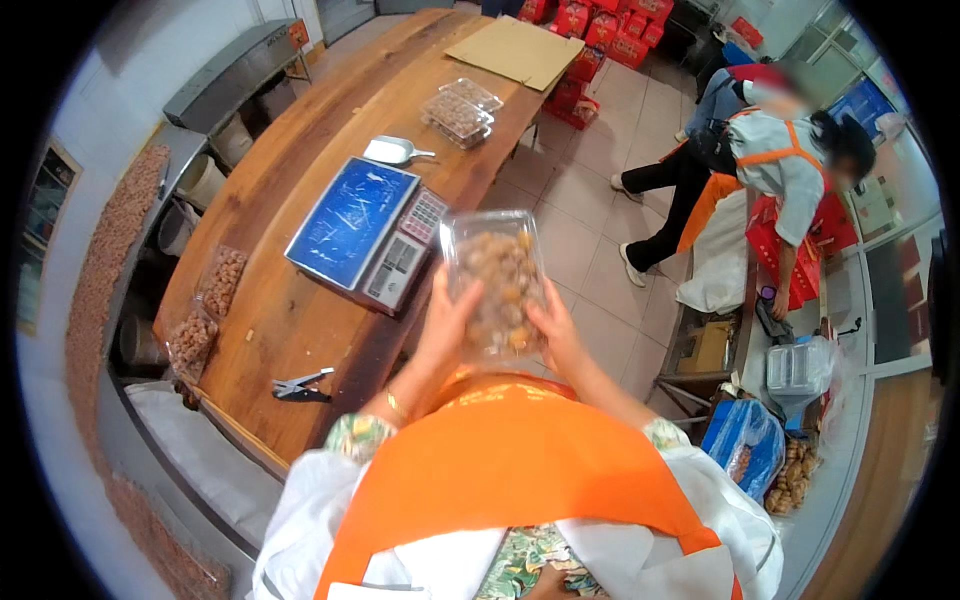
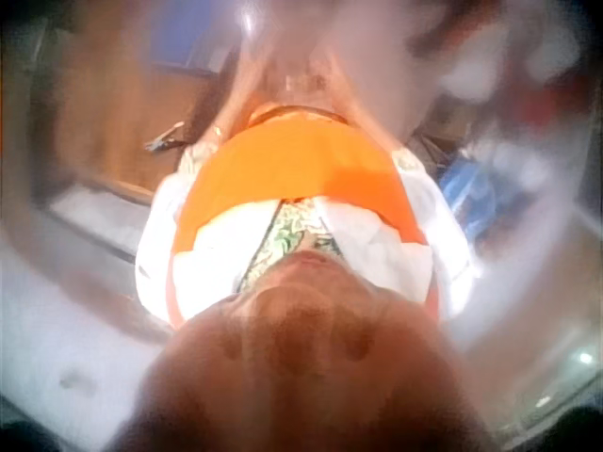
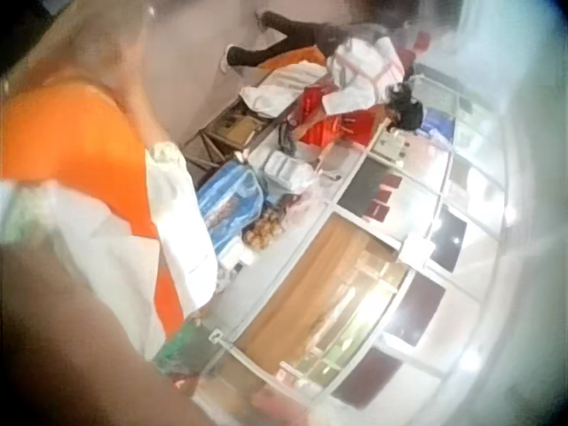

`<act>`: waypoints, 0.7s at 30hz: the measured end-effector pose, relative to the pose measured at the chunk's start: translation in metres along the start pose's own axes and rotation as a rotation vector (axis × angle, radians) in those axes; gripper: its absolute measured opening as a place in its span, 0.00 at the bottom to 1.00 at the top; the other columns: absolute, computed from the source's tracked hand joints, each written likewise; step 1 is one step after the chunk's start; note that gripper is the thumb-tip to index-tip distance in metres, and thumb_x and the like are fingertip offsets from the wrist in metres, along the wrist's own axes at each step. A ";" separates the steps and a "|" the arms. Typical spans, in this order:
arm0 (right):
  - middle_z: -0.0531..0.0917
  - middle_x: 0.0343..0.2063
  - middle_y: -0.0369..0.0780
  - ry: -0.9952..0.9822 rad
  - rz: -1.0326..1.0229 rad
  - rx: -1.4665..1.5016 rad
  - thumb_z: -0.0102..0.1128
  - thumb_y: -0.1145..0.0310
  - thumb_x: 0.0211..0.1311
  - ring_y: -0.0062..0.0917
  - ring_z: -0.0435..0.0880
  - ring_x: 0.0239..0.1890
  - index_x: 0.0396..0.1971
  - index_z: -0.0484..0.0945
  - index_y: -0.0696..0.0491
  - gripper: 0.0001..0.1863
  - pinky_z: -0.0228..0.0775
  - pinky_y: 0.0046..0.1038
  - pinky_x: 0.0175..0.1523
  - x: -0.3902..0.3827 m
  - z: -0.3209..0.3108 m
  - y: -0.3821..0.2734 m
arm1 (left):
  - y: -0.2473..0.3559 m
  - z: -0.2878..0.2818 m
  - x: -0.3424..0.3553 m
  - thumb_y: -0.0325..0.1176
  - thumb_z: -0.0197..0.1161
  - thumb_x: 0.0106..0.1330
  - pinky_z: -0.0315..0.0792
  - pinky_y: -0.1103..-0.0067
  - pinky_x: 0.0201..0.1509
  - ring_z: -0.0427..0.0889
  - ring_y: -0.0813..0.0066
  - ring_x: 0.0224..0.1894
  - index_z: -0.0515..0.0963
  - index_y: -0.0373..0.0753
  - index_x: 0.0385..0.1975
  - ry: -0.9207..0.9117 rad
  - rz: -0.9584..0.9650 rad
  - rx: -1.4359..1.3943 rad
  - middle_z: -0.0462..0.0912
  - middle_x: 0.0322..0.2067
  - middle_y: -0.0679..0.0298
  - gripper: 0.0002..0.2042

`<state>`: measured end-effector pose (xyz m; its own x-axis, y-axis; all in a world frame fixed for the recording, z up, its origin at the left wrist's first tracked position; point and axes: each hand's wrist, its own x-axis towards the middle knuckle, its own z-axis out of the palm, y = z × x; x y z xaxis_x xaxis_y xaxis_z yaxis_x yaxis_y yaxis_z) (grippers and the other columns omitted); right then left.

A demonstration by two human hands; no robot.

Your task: The person repeatedly picks up clear plastic containers filled with round brown items and uses a handheld stapler to seal the edges. The sealed containers are placed on a wooden table next to a digital scale. The person continues this process throughout the clip.

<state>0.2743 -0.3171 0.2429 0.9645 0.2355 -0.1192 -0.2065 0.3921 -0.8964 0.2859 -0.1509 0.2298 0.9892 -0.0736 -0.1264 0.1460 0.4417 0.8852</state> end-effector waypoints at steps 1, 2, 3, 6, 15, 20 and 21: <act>0.64 0.53 0.40 0.019 0.041 0.067 0.51 0.69 0.58 0.25 0.66 0.54 0.62 0.47 0.49 0.33 0.59 0.27 0.57 0.018 -0.011 -0.006 | 0.007 0.012 0.026 0.31 0.55 0.60 0.70 0.74 0.49 0.68 0.68 0.51 0.51 0.42 0.57 -0.055 -0.011 -0.078 0.63 0.51 0.58 0.27; 0.64 0.53 0.39 0.023 0.033 0.092 0.51 0.68 0.58 0.26 0.66 0.54 0.61 0.47 0.49 0.33 0.60 0.29 0.57 0.035 -0.017 -0.015 | 0.016 0.024 0.042 0.30 0.54 0.60 0.71 0.74 0.48 0.69 0.68 0.50 0.52 0.42 0.56 -0.050 -0.003 -0.129 0.65 0.49 0.58 0.25; 0.64 0.53 0.39 0.020 0.031 0.121 0.51 0.68 0.58 0.26 0.66 0.54 0.61 0.48 0.48 0.33 0.61 0.31 0.56 0.054 -0.022 -0.024 | 0.024 0.034 0.059 0.31 0.53 0.61 0.72 0.75 0.47 0.70 0.69 0.49 0.52 0.42 0.57 -0.054 -0.003 -0.194 0.65 0.49 0.57 0.25; 0.65 0.53 0.38 -0.049 0.047 0.303 0.52 0.67 0.58 0.27 0.67 0.54 0.61 0.49 0.48 0.32 0.62 0.32 0.56 0.107 -0.038 -0.041 | 0.026 0.036 0.113 0.39 0.52 0.62 0.69 0.69 0.50 0.69 0.67 0.51 0.50 0.44 0.58 -0.080 0.005 -0.265 0.65 0.49 0.60 0.27; 0.65 0.54 0.37 0.061 0.183 0.238 0.53 0.69 0.57 0.29 0.65 0.55 0.62 0.47 0.43 0.35 0.62 0.37 0.55 0.264 -0.149 -0.031 | -0.042 -0.014 0.232 0.48 0.51 0.61 0.67 0.62 0.49 0.66 0.58 0.51 0.49 0.43 0.60 0.191 -0.483 -0.283 0.60 0.54 0.57 0.31; 0.68 0.51 0.35 0.222 0.344 0.006 0.56 0.67 0.56 0.26 0.70 0.49 0.61 0.50 0.40 0.34 0.66 0.34 0.50 0.371 -0.205 -0.039 | -0.081 -0.042 0.306 0.49 0.56 0.57 0.70 0.61 0.45 0.65 0.56 0.50 0.50 0.45 0.58 0.236 -0.592 -0.429 0.53 0.56 0.53 0.32; 0.68 0.50 0.35 0.217 0.342 -0.014 0.56 0.67 0.56 0.26 0.70 0.48 0.61 0.50 0.40 0.34 0.67 0.34 0.49 0.393 -0.210 -0.040 | -0.085 -0.046 0.319 0.49 0.57 0.56 0.70 0.61 0.44 0.65 0.56 0.50 0.51 0.46 0.57 0.233 -0.595 -0.455 0.53 0.55 0.53 0.32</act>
<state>0.6962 -0.4273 0.1423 0.8532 0.1567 -0.4975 -0.5207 0.3113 -0.7950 0.5898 -0.1706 0.0935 0.7129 -0.2452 -0.6570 0.5915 0.7135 0.3755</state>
